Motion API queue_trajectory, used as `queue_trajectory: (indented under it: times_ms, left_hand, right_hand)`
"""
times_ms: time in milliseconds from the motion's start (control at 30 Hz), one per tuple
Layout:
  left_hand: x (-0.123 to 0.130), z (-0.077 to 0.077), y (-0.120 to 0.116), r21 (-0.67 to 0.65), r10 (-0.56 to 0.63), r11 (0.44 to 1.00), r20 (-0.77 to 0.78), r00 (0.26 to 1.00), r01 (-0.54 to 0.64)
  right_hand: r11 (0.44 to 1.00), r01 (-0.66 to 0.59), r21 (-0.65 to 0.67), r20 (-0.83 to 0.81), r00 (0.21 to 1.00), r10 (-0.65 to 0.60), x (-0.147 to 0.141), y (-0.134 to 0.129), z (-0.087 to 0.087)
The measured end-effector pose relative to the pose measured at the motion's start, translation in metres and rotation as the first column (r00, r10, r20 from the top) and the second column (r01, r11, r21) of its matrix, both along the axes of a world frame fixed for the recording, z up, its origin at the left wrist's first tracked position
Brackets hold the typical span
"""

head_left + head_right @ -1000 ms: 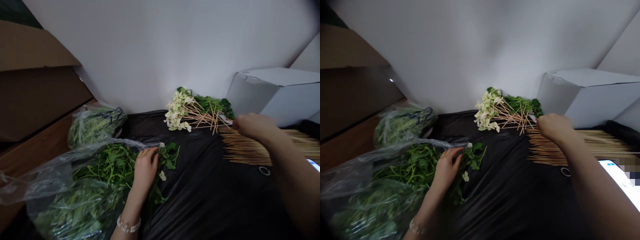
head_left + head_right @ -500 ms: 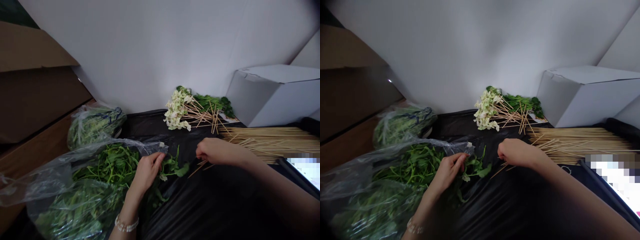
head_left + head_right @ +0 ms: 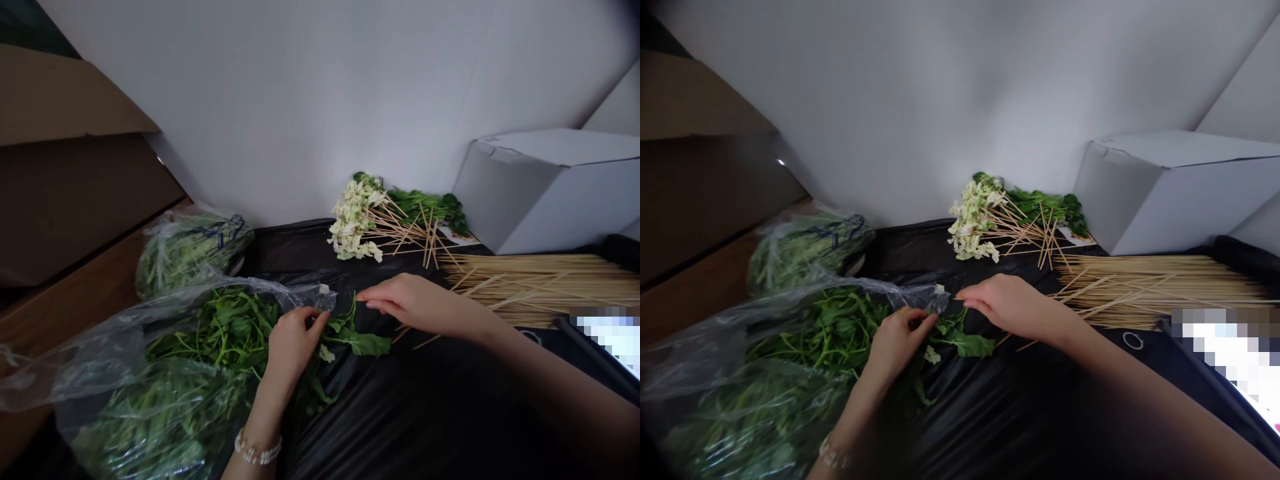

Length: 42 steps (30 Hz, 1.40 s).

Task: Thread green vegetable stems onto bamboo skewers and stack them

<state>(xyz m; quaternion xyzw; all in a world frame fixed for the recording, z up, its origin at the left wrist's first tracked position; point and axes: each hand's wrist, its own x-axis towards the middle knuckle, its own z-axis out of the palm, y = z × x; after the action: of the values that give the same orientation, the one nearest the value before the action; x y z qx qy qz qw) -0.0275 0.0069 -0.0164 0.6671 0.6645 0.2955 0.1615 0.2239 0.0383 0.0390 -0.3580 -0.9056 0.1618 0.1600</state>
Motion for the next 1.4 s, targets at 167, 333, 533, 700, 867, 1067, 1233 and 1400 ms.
queue_trajectory:
  times_ms: [167,333,533,700,867,1067,1233,1400]
  left_hand:
    - [0.000,0.000,0.003,0.074,-0.094,0.994,0.163,0.982,0.083]
    - [0.003,0.014,-0.001,0.202,-0.158,0.979,0.611,0.776,0.040]
    - [0.005,0.017,-0.001,0.090,-0.095,0.995,0.889,0.448,0.034]
    - [0.009,0.015,-0.001,0.018,-0.021,1.000,0.915,0.403,0.010]
    - [0.014,0.012,-0.003,0.003,-0.009,1.000,0.904,0.428,0.015]
    - [0.016,0.009,-0.004,-0.039,0.029,0.999,0.925,0.380,0.019]
    - [0.015,0.010,-0.004,-0.126,0.104,0.991,0.935,0.339,0.044]
    - [0.018,0.013,-0.005,-0.136,0.103,0.988,0.937,0.334,0.079]
  right_hand:
    - [1.000,0.007,0.024,-0.191,0.982,-0.002,-0.012,-0.003,-0.003]
    - [0.997,0.021,0.080,-0.200,0.980,-0.004,-0.017,-0.008,-0.006]
    - [0.992,0.119,0.031,-0.230,0.967,-0.109,-0.019,-0.017,0.001]
    - [0.983,0.123,0.134,-0.235,0.968,-0.089,-0.025,-0.023,0.002]
    - [0.953,0.105,0.284,-0.254,0.967,-0.031,-0.028,-0.027,-0.006]
    - [0.954,0.097,0.283,-0.205,0.978,-0.039,-0.029,-0.031,-0.008]
    - [0.941,0.130,0.311,-0.159,0.984,-0.083,-0.029,-0.033,-0.007]
    - [0.937,0.147,0.318,-0.169,0.981,-0.096,-0.030,-0.033,-0.007]
